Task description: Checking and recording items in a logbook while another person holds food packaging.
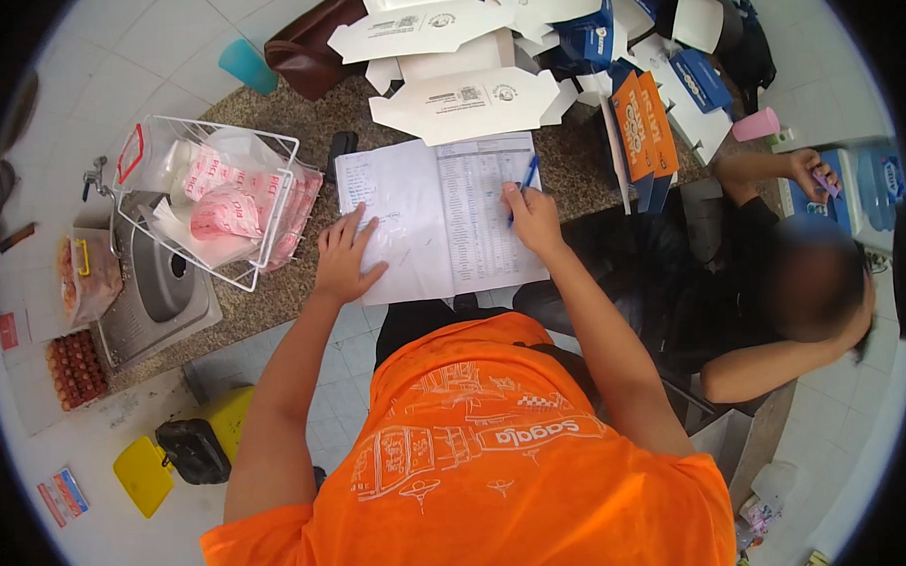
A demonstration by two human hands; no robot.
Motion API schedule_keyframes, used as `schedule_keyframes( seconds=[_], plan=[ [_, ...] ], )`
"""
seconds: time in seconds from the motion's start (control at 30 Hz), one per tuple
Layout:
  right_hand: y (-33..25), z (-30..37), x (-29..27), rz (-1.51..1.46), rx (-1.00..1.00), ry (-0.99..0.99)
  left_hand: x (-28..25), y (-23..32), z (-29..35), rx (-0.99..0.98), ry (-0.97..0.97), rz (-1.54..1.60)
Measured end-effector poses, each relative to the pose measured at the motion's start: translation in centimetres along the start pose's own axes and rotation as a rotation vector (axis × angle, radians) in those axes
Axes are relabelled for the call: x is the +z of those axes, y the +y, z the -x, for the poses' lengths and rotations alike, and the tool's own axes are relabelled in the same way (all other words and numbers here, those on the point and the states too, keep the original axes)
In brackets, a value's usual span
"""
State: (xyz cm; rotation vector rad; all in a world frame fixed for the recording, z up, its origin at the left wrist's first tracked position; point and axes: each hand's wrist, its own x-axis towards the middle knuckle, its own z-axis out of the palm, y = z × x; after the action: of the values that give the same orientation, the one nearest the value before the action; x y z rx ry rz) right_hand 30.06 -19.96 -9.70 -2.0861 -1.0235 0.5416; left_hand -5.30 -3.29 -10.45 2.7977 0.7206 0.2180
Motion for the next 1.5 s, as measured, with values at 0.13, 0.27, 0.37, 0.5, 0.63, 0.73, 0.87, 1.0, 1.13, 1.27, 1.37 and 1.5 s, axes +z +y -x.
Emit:
schedule_keyframes(
  seconds=[0.13,0.27,0.37,0.5,0.63,0.73,0.87,1.0,1.13,1.27,1.37,1.5],
  plan=[
    [-0.8,2.7,3.0,-0.500,0.084,-0.005,-0.2,0.2,0.0,-0.030,-0.029,0.017],
    [-3.5,5.0,5.0,-0.704,0.274,-0.130,-0.2,0.1,0.0,-0.058,-0.056,0.004],
    [-3.1,5.0,6.2,-0.791,0.202,-0.112,-0.3,-0.1,-0.1,-0.058,-0.060,0.022],
    [-2.7,4.2,6.1,-0.874,0.237,-0.082,-0.6,-0.3,-0.1,-0.052,-0.062,0.029],
    [-2.7,4.1,6.1,-0.920,0.256,-0.061,-0.5,-0.4,0.1,-0.064,-0.074,0.018],
    [-2.5,4.0,6.5,-0.902,0.238,-0.059,-0.5,-0.3,0.1,-0.094,-0.077,-0.004],
    [-2.7,3.8,6.6,-0.853,0.216,-0.075,-0.3,-0.2,-0.4,-0.073,-0.075,0.034],
    [-4.1,3.3,8.2,-0.772,0.033,-0.010,-0.4,-0.1,0.0,-0.064,-0.038,0.052],
    [-8.7,1.8,11.0,-0.558,-0.178,-0.061,-0.4,-0.1,0.1,-0.055,-0.016,0.081],
    [-10.7,-0.8,15.4,-0.667,-0.184,-0.159,-0.5,-0.1,0.0,-0.047,-0.009,0.061],
    [-10.5,-1.2,16.9,-0.585,-0.161,-0.141,-0.4,-0.1,0.1,-0.034,0.013,0.053],
    [-10.7,-0.5,17.5,-0.573,-0.203,-0.089,-0.3,-0.2,0.3,-0.046,0.025,0.068]
  ],
)
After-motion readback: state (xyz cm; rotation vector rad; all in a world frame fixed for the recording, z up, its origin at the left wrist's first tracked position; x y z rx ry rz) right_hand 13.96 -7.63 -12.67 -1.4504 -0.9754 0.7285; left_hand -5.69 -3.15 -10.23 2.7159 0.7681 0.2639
